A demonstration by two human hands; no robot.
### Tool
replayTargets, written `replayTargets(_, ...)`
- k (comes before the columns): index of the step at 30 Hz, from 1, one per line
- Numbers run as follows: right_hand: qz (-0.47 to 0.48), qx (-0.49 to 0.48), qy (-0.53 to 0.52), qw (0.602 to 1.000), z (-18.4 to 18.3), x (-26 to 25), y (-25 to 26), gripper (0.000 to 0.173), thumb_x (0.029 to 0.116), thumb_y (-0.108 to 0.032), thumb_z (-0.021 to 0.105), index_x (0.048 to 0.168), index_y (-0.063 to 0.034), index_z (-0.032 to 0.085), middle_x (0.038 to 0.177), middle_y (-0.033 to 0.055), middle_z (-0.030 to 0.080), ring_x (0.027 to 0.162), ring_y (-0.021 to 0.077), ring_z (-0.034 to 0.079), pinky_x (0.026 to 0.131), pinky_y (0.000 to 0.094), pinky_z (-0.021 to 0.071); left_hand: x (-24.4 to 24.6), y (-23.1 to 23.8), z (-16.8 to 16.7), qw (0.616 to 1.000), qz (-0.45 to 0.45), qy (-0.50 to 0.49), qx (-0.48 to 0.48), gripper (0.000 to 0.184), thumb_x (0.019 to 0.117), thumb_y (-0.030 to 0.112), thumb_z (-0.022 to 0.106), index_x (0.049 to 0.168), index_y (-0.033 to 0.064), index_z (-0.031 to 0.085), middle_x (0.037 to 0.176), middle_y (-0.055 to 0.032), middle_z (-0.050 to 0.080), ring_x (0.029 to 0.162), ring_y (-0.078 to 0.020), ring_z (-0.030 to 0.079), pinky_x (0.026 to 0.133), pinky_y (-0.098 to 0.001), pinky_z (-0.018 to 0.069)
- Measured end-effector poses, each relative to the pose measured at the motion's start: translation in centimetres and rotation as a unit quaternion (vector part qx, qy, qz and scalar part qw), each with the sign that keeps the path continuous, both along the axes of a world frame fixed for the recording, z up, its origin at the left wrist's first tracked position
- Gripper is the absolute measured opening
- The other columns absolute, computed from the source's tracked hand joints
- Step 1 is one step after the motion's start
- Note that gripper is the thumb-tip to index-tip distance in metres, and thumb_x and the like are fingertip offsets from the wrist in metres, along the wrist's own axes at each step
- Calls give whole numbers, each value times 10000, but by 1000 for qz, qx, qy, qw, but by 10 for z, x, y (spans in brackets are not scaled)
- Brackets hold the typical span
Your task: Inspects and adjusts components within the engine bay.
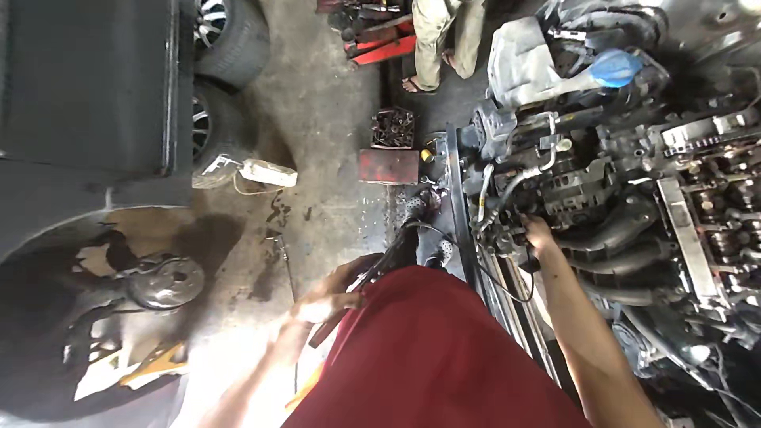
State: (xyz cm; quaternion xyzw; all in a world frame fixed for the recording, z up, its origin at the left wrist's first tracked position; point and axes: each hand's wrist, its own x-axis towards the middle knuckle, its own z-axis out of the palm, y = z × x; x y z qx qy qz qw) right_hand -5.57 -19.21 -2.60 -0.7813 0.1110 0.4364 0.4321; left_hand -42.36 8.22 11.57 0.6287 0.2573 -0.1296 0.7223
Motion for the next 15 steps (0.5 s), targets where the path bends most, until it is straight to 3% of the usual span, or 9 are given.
replayTargets(7,-47,-3,17,999,0,3,3,311,1133,-307,363,1161,-63,553,712,5,494,455,58,383,431,214,380,-5,-5,-7,1000,12,-15,-10,896,716,359,800,1477,24,465,1268,-3,652,1106,-95,637,955,-264,539)
replayTargets(10,-52,-2,23,998,2,4,4,298,1133,-295,365,1153,-62,549,701,0,489,443,49,372,416,199,366,-5,-5,-9,1000,10,-21,-6,907,725,382,797,1482,12,460,1302,-37,641,1134,-122,632,982,-289,534)
replayTargets(13,-46,3,31,998,-1,5,2,304,1134,-305,356,1173,-77,554,688,2,491,436,57,374,410,207,368,-4,-6,-11,1000,10,-23,-1,938,724,427,807,1486,7,457,1326,-57,632,1148,-132,628,984,-293,532)
replayTargets(15,-35,5,35,999,-4,6,-2,296,1134,-312,359,1251,-104,534,714,7,485,451,62,379,419,213,372,-2,-7,-11,1000,11,-25,-1,945,724,428,807,1485,-2,449,1326,-57,625,1152,-133,624,988,-291,531)
